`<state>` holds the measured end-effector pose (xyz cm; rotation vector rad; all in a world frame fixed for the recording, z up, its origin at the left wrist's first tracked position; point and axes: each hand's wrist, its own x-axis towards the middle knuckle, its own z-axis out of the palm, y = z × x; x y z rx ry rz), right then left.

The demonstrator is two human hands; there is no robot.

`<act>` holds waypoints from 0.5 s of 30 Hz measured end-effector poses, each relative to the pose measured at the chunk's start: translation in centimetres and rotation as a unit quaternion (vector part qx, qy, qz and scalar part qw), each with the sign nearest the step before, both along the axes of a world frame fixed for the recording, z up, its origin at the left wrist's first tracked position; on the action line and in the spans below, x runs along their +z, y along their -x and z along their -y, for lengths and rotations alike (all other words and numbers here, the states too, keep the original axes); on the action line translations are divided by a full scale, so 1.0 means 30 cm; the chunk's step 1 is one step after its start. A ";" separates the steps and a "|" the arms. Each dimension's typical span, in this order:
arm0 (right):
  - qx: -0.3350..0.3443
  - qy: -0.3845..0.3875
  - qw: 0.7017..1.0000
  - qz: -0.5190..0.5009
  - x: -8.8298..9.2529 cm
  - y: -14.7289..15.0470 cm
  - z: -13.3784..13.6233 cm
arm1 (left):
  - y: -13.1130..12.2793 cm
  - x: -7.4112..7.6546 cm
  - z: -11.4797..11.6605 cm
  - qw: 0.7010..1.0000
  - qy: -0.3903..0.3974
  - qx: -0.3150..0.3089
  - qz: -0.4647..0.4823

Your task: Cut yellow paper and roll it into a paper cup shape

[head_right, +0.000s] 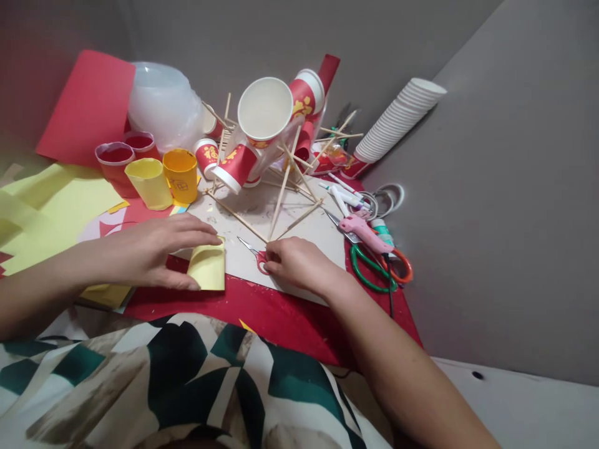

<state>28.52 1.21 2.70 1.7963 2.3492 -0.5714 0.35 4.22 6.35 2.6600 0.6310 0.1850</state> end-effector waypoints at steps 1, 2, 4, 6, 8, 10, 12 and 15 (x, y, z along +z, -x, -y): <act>0.008 0.014 1.000 -0.011 0.011 -0.006 0.002 | 0.005 -0.008 0.005 1.000 -0.004 -0.008 -0.016; 0.012 0.023 0.999 -0.018 0.024 -0.010 0.008 | 0.009 -0.016 0.006 1.000 -0.001 -0.009 -0.029; 0.011 0.016 0.999 -0.044 0.048 -0.007 0.033 | 0.012 -0.037 -0.005 0.999 0.018 0.003 -0.044; 0.017 -0.037 0.994 -0.100 0.058 0.016 0.072 | 0.011 -0.058 -0.029 0.998 0.048 0.021 -0.037; 0.066 -0.127 0.977 -0.158 0.046 0.057 0.106 | 0.006 -0.079 -0.061 0.996 0.087 0.036 0.003; 0.111 -0.209 0.960 -0.150 0.016 0.105 0.118 | 0.002 -0.097 -0.095 0.988 0.136 0.047 0.060; 0.102 -0.266 0.947 -0.151 -0.015 0.144 0.096 | 0.002 -0.107 -0.124 0.975 0.192 0.060 0.096; 0.048 -0.275 0.938 -0.204 -0.031 0.171 0.020 | 0.003 -0.111 -0.149 0.950 0.276 0.094 0.112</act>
